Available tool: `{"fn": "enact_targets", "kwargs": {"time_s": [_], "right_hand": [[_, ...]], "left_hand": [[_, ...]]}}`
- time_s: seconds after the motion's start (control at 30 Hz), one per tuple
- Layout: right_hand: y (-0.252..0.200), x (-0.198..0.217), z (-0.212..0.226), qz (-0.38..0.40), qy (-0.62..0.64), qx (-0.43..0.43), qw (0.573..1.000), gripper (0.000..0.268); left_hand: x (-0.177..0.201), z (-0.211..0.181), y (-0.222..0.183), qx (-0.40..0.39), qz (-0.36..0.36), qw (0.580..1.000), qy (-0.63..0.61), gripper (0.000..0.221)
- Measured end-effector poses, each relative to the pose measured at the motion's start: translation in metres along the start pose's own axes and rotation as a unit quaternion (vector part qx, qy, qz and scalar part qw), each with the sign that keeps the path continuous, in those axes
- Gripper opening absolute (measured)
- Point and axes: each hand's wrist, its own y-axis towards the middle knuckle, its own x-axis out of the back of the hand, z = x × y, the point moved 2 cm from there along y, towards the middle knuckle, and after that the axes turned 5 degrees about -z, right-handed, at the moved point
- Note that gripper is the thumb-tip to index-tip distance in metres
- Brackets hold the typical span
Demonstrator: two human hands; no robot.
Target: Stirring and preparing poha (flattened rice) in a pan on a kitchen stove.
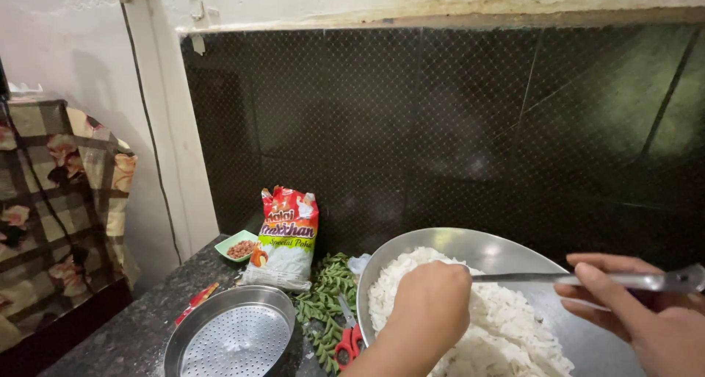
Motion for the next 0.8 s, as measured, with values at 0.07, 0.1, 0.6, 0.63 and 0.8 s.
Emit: {"fn": "enact_targets", "kwargs": {"time_s": [0.07, 0.1, 0.6, 0.63, 0.8], "right_hand": [[-0.001, -0.001, -0.008, 0.009, -0.019, -0.005, 1.000, 0.037], [-0.001, -0.001, -0.012, 0.017, -0.037, -0.010, 0.999, 0.037], [0.001, -0.002, -0.060, 0.027, -0.105, -0.008, 0.994, 0.030], [0.007, -0.002, -0.074, 0.028, -0.104, -0.007, 0.994, 0.030], [0.021, -0.007, -0.104, 0.017, -0.087, 0.048, 0.995, 0.030]], "left_hand": [[0.017, -0.007, 0.002, 0.012, 0.001, 1.000, -0.006, 0.003], [0.025, -0.011, 0.003, 0.023, 0.001, 1.000, -0.013, 0.006], [0.058, -0.035, 0.000, 0.147, -0.041, 0.972, -0.178, 0.021], [0.061, -0.036, -0.001, 0.146, -0.042, 0.972, -0.177, 0.021], [0.057, -0.032, -0.008, 0.152, -0.081, 0.963, -0.209, 0.023]]}}
